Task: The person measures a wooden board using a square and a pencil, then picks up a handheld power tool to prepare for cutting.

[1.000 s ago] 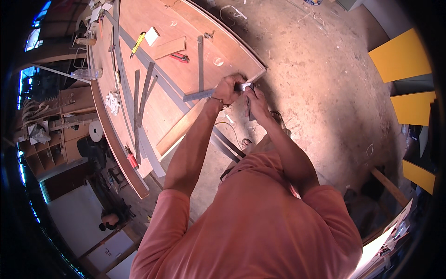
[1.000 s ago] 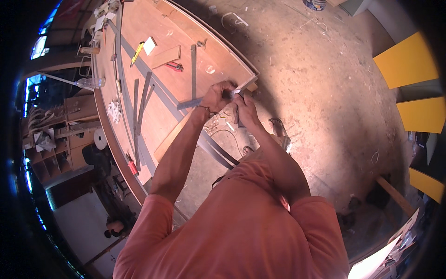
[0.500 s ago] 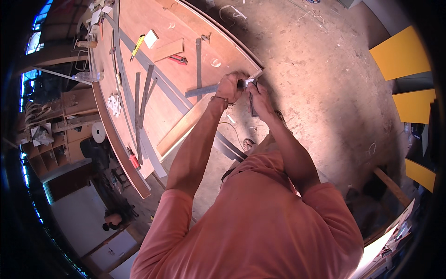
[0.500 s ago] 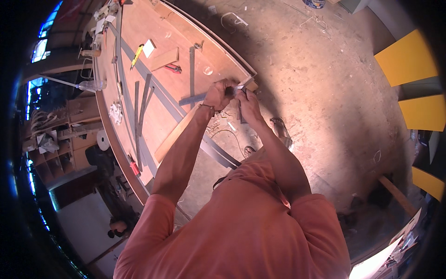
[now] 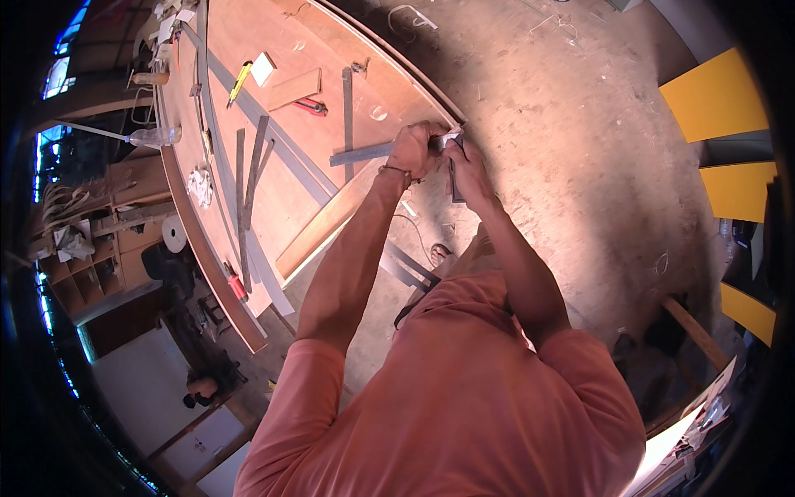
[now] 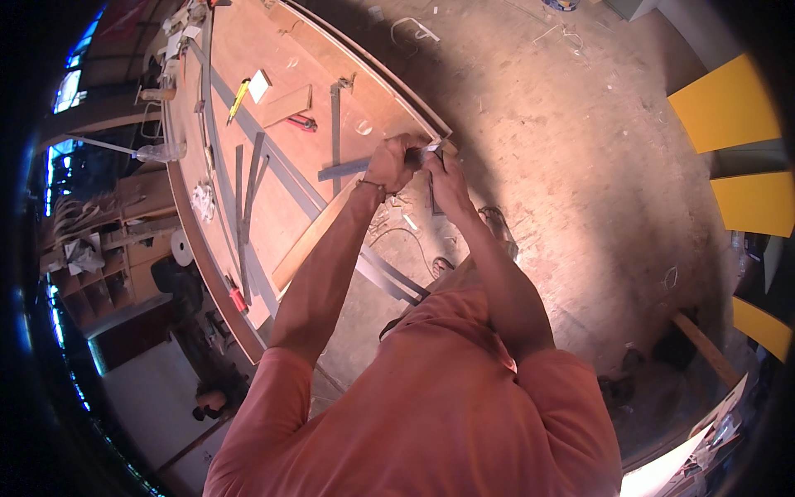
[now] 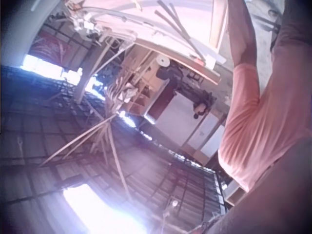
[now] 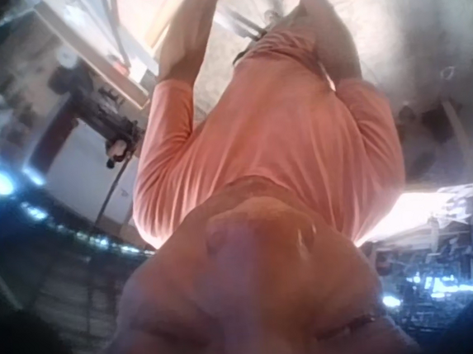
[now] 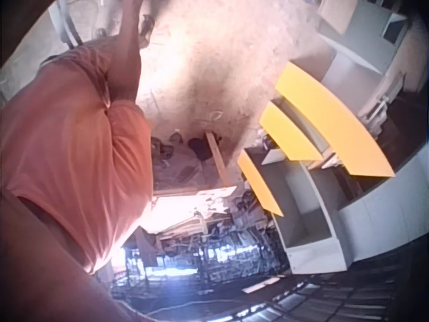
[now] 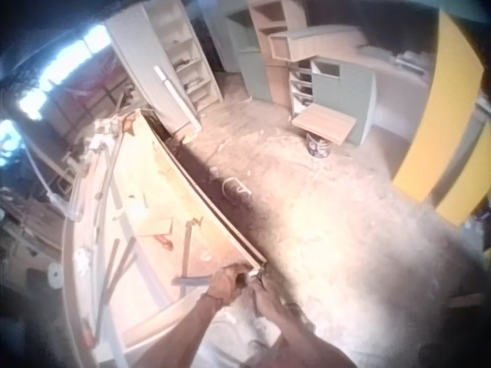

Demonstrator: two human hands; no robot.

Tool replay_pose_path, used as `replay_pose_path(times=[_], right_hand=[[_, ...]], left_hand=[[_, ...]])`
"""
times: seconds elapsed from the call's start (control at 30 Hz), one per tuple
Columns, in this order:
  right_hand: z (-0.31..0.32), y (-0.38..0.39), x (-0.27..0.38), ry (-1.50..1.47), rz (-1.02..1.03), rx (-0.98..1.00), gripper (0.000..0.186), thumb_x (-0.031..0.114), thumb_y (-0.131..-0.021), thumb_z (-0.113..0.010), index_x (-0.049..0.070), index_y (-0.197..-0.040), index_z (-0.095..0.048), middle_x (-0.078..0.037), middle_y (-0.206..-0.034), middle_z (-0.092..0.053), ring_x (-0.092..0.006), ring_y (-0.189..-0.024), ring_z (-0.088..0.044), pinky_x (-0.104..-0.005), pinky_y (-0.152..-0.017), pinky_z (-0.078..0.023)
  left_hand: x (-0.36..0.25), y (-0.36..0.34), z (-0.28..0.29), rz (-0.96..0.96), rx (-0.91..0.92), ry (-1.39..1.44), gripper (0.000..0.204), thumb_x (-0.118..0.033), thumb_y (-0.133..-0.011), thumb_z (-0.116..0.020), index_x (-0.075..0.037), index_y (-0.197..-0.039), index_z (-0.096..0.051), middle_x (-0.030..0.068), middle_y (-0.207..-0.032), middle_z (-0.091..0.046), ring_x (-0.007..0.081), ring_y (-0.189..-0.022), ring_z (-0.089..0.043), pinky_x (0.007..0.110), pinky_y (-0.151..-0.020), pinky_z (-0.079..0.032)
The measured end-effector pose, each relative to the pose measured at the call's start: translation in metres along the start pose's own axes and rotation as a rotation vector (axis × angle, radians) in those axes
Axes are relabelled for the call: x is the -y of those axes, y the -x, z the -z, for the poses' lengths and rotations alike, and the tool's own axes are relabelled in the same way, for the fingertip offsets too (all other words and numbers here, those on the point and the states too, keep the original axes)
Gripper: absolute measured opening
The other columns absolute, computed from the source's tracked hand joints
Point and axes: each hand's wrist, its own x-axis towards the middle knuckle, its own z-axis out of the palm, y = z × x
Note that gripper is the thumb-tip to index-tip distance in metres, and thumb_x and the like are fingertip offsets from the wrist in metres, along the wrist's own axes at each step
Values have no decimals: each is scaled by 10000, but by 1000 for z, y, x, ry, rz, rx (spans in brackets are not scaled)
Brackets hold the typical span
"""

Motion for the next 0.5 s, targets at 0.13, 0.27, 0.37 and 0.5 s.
replay_pose_path(times=[0.13, 0.27, 0.37, 0.5], right_hand=[[0, 6, 8, -15, -30, 39, 312, 348, -1105, -531, 73, -973, -601, -17, -708, -556, -115, -491, -514, -295, -411, -450], [12, 20, 4, -82, -30, -82, 329, 328, -1100, -537, 40, -955, -606, -35, -674, -563, -138, -447, -527, -309, -389, -456], [26, 10, 20, -94, -56, -66, 333, 345, -1095, -548, 47, -958, -606, -40, -690, -574, -143, -453, -531, -308, -401, -470], [24, 8, 24, 1, -109, -22, 320, 348, -1094, -539, 67, -956, -604, -33, -679, -563, -131, -475, -537, -315, -402, -462]], left_hand=[[7, -2, -1, -61, -42, 66, 375, -14, -755, -810, -21, -1126, -750, 198, -1075, -741, 348, -988, -740, 396, -885, -590], [-21, -1, 5, -88, -78, -76, 345, -56, -756, -823, -22, -1092, -753, 200, -1033, -734, 363, -966, -734, 424, -858, -586], [-14, -9, -8, -68, -126, -186, 327, -63, -751, -817, -27, -1069, -752, 197, -1011, -722, 384, -942, -721, 451, -834, -576], [-14, -4, -11, -52, -131, -139, 300, -31, -747, -792, -35, -1045, -755, 189, -987, -714, 397, -921, -712, 465, -821, -568]])
